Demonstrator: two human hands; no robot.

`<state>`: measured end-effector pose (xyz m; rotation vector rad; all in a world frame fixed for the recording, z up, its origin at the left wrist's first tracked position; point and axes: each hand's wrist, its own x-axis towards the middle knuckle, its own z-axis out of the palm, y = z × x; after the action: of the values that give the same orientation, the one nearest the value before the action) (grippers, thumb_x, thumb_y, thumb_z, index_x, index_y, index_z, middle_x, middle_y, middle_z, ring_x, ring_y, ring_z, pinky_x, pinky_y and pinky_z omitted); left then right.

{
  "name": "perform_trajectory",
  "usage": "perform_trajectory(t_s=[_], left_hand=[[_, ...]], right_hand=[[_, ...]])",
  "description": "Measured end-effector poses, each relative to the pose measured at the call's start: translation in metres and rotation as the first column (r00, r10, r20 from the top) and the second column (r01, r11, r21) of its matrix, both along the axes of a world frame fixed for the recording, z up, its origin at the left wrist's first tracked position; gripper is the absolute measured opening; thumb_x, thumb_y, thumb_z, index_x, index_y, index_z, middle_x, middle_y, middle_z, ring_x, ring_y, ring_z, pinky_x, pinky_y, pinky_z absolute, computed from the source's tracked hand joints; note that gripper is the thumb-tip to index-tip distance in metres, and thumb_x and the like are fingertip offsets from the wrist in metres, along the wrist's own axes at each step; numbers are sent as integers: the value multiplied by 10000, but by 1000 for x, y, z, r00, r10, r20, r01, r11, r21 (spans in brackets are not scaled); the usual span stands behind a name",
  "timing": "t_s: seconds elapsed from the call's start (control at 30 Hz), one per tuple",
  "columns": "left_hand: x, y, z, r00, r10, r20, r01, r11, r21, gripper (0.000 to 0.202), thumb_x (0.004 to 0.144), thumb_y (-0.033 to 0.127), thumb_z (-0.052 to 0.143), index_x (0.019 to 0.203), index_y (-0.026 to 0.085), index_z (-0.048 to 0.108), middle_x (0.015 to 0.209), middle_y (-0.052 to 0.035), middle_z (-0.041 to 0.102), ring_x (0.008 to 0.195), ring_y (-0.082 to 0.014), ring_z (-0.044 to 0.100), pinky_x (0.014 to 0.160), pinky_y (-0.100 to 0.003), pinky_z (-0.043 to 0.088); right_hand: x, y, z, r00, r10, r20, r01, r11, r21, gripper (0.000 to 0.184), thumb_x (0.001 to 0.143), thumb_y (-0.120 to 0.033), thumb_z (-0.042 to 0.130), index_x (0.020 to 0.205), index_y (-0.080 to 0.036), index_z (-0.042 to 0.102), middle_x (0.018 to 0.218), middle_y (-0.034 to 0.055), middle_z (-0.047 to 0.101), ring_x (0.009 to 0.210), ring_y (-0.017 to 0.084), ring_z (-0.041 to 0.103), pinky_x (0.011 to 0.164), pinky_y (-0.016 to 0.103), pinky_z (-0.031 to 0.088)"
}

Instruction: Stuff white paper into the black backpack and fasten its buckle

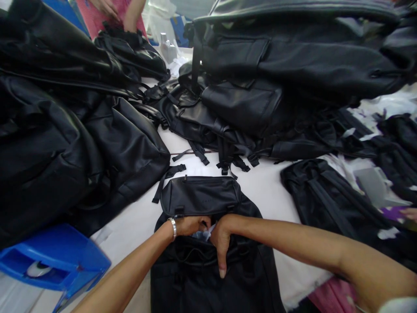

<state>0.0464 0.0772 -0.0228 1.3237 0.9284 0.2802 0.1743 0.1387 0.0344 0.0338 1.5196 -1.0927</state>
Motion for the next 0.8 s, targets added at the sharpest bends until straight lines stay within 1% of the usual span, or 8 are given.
perform_trajectory(t_s=[0.17,0.33,0.4,0.47,0.53,0.63,0.7,0.8], left_hand=[[-10,-7,11,998,59,-2,-59,992,-107,192,753,266,505,871,157,609,754,-6,553,654,-130,513,628,-244,425],[-11,-11,16,983,164,-77,-177,962,-208,428,881,419,343,1060,128,599,524,11,471,484,-134,440,501,-249,370],[-4,-9,14,981,185,-59,-194,949,-248,418,877,380,359,1112,127,594,559,4,492,483,-123,422,500,-248,366],[5,-5,11,987,159,3,-152,948,-278,370,819,315,457,1119,151,597,682,-10,561,494,-107,427,488,-241,368],[12,-3,9,992,67,104,-29,945,-325,385,719,232,548,1094,175,611,778,-8,602,520,-103,461,488,-232,383],[17,-2,8,978,-42,205,116,923,-366,354,608,125,561,945,166,659,742,16,605,584,-104,496,544,-216,411],[17,-4,8,986,-20,164,80,925,-372,286,598,133,565,867,153,661,710,19,592,587,-99,484,541,-204,398],[11,-8,9,998,60,5,-54,937,-345,215,650,224,588,844,144,637,655,13,560,548,-106,474,484,-203,356]], right_hand=[[3,-1,-3,997,81,15,-81,997,-12,929,459,-596,789,1253,-156,590,1193,48,610,1144,277,556,992,320,453],[0,-2,1,993,101,58,-106,991,85,1015,418,-590,804,1273,-97,567,1233,107,576,1155,314,543,1020,351,433],[0,-4,1,991,117,72,-122,990,76,990,426,-583,805,1257,-93,580,1219,106,585,1137,308,554,1014,343,437],[2,-5,-3,994,102,32,-103,993,56,954,434,-561,811,1251,-123,588,1221,82,590,1166,297,536,1032,335,423],[5,-7,-9,998,52,-33,-51,999,8,900,434,-528,823,1237,-187,602,1207,34,603,1197,280,513,1034,322,422],[8,-8,-14,998,-1,-63,-3,998,-61,849,414,-481,843,1194,-226,627,1175,2,622,1164,262,539,984,296,459],[8,-7,-14,999,-1,-55,-2,998,-57,871,413,-481,843,1213,-221,614,1182,8,621,1138,257,558,973,293,465],[6,-6,-12,999,43,-5,-43,999,10,824,426,-516,824,1164,-197,645,1120,23,645,1106,270,578,984,324,458]])
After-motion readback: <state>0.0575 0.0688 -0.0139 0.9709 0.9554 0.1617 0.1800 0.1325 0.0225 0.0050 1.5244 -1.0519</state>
